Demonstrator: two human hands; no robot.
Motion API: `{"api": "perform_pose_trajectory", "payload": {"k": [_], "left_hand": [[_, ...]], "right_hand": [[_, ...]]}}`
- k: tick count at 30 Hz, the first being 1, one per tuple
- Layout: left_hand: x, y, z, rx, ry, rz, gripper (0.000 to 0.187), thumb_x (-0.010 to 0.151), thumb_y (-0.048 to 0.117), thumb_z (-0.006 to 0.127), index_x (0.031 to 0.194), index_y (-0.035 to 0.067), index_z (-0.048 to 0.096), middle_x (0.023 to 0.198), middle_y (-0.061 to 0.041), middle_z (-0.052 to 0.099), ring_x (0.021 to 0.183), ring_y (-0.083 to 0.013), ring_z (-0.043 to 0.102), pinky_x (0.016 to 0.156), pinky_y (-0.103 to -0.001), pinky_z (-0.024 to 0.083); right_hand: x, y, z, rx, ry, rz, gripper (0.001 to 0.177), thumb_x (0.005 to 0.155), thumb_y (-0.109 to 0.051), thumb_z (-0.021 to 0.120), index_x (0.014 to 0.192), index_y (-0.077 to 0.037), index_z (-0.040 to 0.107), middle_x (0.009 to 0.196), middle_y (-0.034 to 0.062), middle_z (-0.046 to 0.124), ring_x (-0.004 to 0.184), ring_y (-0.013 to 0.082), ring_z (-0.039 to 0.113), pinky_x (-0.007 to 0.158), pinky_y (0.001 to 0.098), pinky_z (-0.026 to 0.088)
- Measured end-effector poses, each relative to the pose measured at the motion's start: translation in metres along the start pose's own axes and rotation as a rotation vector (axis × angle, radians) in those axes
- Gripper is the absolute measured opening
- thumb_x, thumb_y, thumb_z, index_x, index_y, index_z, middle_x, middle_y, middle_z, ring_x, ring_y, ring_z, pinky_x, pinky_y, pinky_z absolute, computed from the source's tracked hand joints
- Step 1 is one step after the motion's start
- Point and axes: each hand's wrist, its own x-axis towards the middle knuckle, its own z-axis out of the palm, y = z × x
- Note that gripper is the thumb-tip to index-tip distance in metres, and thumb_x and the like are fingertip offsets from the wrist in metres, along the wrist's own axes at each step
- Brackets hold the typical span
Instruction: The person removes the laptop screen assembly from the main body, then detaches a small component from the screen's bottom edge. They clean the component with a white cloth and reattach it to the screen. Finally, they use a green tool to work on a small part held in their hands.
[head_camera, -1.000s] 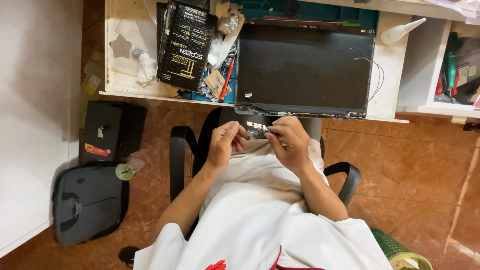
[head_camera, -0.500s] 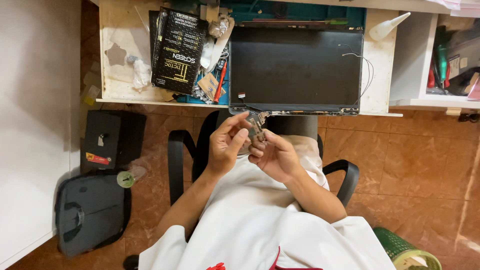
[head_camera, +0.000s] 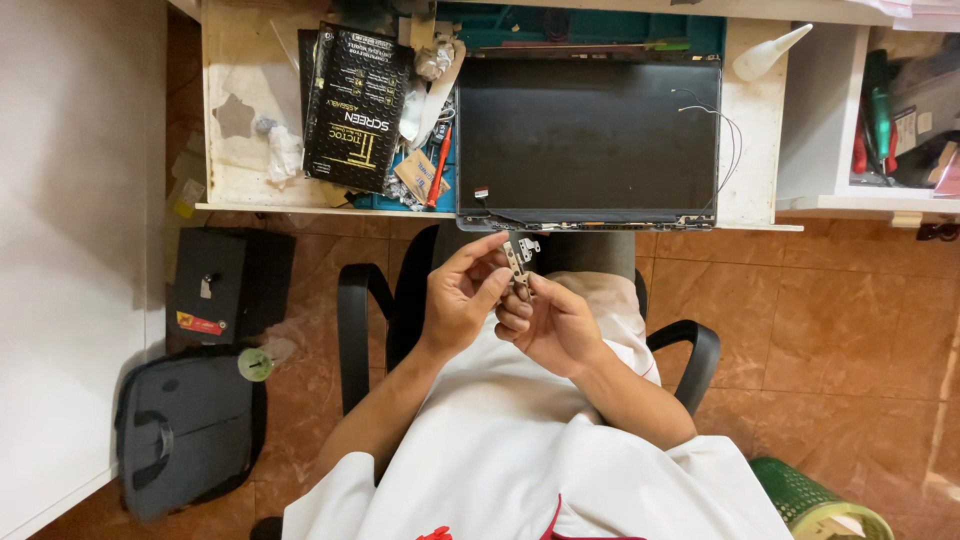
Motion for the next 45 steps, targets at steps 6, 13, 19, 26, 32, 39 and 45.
{"api": "perform_pose_trajectory", "payload": {"k": [6,13,19,26,32,39,45], "left_hand": [[-0.001,0.0,-0.001,-0.015,-0.001,-0.022,0.037,0.082,0.001,0.061,0.117,-0.005,0.056,0.086,-0.013,0.06,0.064,-0.0113,0.059,0.055,-0.021,0.053],[-0.004,0.001,-0.001,-0.023,-0.019,-0.032,0.038,0.081,-0.001,0.061,0.118,-0.004,0.055,0.087,-0.013,0.06,0.066,-0.0116,0.059,0.057,-0.022,0.054],[-0.004,-0.006,0.0,-0.001,-0.06,-0.026,0.039,0.08,-0.004,0.06,0.119,-0.003,0.055,0.085,-0.014,0.061,0.064,-0.0131,0.06,0.054,-0.023,0.053],[0.003,-0.029,-0.024,0.196,-0.106,-0.214,0.029,0.079,0.0,0.062,0.108,-0.001,0.061,0.075,-0.013,0.066,0.057,-0.0103,0.061,0.05,-0.021,0.052],[0.001,-0.1,-0.075,0.594,-0.036,-0.452,0.02,0.09,0.018,0.053,0.085,0.002,0.064,0.058,-0.014,0.062,0.051,-0.0198,0.059,0.05,-0.031,0.05],[-0.002,-0.088,-0.078,0.767,0.034,-0.523,0.059,0.09,0.043,0.052,0.047,0.004,0.055,0.043,-0.012,0.055,0.057,-0.026,0.06,0.065,-0.035,0.046],[0.001,-0.043,-0.061,0.517,-0.261,-0.317,0.021,0.084,0.021,0.062,0.067,0.009,0.066,0.054,-0.005,0.064,0.052,-0.0106,0.058,0.053,-0.024,0.049]], "right_hand": [[-0.001,0.002,-0.002,-0.05,-0.001,-0.044,0.024,0.092,-0.026,0.042,0.08,-0.007,0.05,0.063,0.0033,0.043,0.058,0.0167,0.048,0.062,0.0307,0.042],[0.002,0.003,-0.003,-0.209,-0.006,-0.151,0.019,0.091,-0.023,0.045,0.082,-0.006,0.048,0.065,0.0056,0.043,0.058,0.018,0.048,0.061,0.0324,0.042],[-0.007,-0.004,-0.014,-0.271,0.041,-0.299,0.012,0.086,-0.014,0.052,0.09,-0.003,0.048,0.067,0.0078,0.044,0.059,0.018,0.05,0.059,0.0302,0.043],[-0.041,-0.068,-0.023,-0.298,0.149,-0.616,0.013,0.083,-0.011,0.057,0.092,-0.004,0.051,0.067,0.0063,0.048,0.065,0.0153,0.054,0.06,0.0245,0.045],[-0.069,-0.134,-0.032,-0.362,0.138,-0.925,0.008,0.088,-0.016,0.054,0.093,-0.011,0.051,0.069,0.0053,0.046,0.063,0.0152,0.049,0.058,0.0247,0.038],[-0.074,-0.164,-0.028,-0.457,0.243,-1.016,0.008,0.091,-0.019,0.054,0.087,-0.014,0.049,0.071,0.0018,0.048,0.065,0.0121,0.049,0.063,0.0237,0.039],[-0.049,-0.124,-0.016,-0.569,0.131,-0.937,0.016,0.09,-0.01,0.052,0.102,-0.001,0.054,0.067,0.0094,0.046,0.059,0.0138,0.046,0.059,0.0225,0.039]]}}
